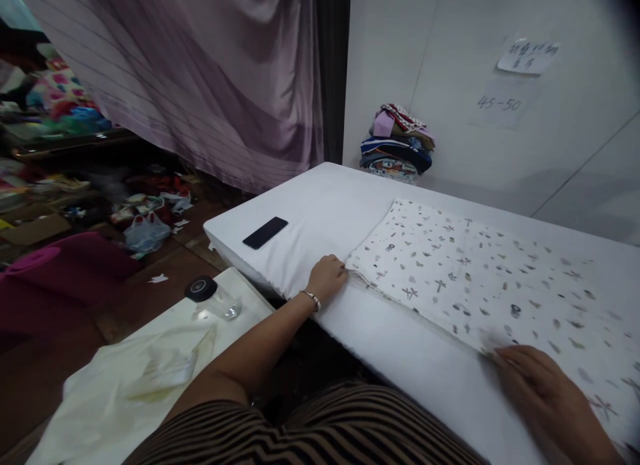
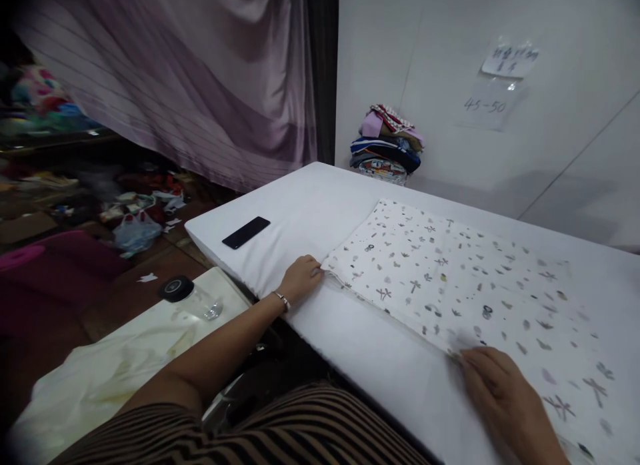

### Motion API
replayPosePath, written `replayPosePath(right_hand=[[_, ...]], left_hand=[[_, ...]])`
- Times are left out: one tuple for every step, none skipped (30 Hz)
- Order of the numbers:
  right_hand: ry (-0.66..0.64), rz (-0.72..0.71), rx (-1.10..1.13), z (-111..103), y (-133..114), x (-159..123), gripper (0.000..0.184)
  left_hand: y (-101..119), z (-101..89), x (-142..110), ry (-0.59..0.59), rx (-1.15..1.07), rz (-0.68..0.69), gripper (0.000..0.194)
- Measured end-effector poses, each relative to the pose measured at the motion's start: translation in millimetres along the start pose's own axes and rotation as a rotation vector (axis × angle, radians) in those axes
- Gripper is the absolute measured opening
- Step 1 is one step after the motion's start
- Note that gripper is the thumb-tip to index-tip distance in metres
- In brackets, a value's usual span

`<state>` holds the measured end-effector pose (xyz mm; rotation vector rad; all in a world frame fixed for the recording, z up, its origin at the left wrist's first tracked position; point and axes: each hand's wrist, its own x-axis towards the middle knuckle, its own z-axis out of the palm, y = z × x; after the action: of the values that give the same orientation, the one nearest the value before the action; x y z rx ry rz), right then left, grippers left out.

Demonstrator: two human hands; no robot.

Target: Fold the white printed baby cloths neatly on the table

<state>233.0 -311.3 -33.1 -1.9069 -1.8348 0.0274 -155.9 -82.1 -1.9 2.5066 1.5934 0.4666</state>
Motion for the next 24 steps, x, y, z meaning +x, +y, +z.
replayPosePath(right_hand=[[-0.011,-0.011,0.059,1,-14,10,0.019],[-0.017,-0.021,0.099,2,-27,19,0.017],[-0.025,-0.036,0.128,3,-37,28,0.016],[-0.033,-0.058,0.137,6,-46,36,0.016],[-0.039,-0.083,0.136,9,-53,42,0.018],[-0.046,-0.11,0.13,12,-58,47,0.02],[-0.054,-0.137,0.118,16,-62,51,0.022],[-0.064,-0.159,0.103,20,-65,54,0.024],[-0.076,-0.174,0.082,24,-67,57,0.026],[-0.096,-0.186,0.06,27,-69,59,0.028],[-0.119,-0.197,0.04,31,-71,61,0.03],[-0.14,-0.208,0.023,34,-73,62,0.03],[-0.155,-0.215,0.007,37,-74,64,0.031],[-0.159,-0.219,-0.006,39,-75,64,0.031],[-0.156,-0.22,-0.013,41,-76,65,0.032],[-0.146,-0.218,-0.016,42,-76,65,0.032],[-0.135,-0.211,-0.017,43,-76,65,0.032],[-0.124,-0.206,-0.015,44,-76,64,0.032],[-0.117,-0.204,-0.01,45,-75,64,0.032],[-0.111,-0.202,-0.005,46,-74,63,0.032],[-0.106,-0.201,-0.002,47,-73,62,0.032],[-0.097,-0.197,0.001,48,-73,62,0.032],[-0.089,-0.194,0.003,49,-72,61,0.032],[-0.081,-0.186,0.005,50,-71,60,0.032]], left_hand=[[3,0.4,1,-0.007,-0.008,-0.014,0.018],[5,0.6,2,-0.014,-0.015,-0.031,0.018],[7,0.4,3,-0.023,-0.02,-0.049,0.019],[9,-0.1,3,-0.033,-0.024,-0.065,0.019],[9,-0.9,3,-0.044,-0.028,-0.079,0.019],[10,-1.8,3,-0.057,-0.035,-0.091,0.018],[10,-2.7,2,-0.075,-0.044,-0.102,0.016],[11,-3.5,2,-0.093,-0.054,-0.111,0.014],[12,-3.9,1,-0.108,-0.062,-0.118,0.013],[12,-3.9,1,-0.117,-0.067,-0.124,0.012],[14,-3.4,1,-0.12,-0.066,-0.126,0.013],[15,-2.6,1,-0.114,-0.06,-0.127,0.014],[16,-1.4,1,-0.103,-0.052,-0.126,0.016],[17,0.0,2,-0.092,-0.041,-0.126,0.017],[18,1.3,2,-0.083,-0.031,-0.127,0.016],[18,2.4,3,-0.075,-0.024,-0.127,0.015],[17,3.1,4,-0.069,-0.024,-0.13,0.014],[16,3.4,4,-0.065,-0.031,-0.138,0.012],[15,3.2,5,-0.067,-0.044,-0.15,0.011],[14,2.6,5,-0.074,-0.062,-0.167,0.01],[12,1.8,4,-0.081,-0.08,-0.186,0.01],[11,1.0,4,-0.084,-0.093,-0.203,0.011],[10,0.4,3,-0.082,-0.098,-0.216,0.012],[9,0.2,2,-0.072,-0.092,-0.222,0.013]])
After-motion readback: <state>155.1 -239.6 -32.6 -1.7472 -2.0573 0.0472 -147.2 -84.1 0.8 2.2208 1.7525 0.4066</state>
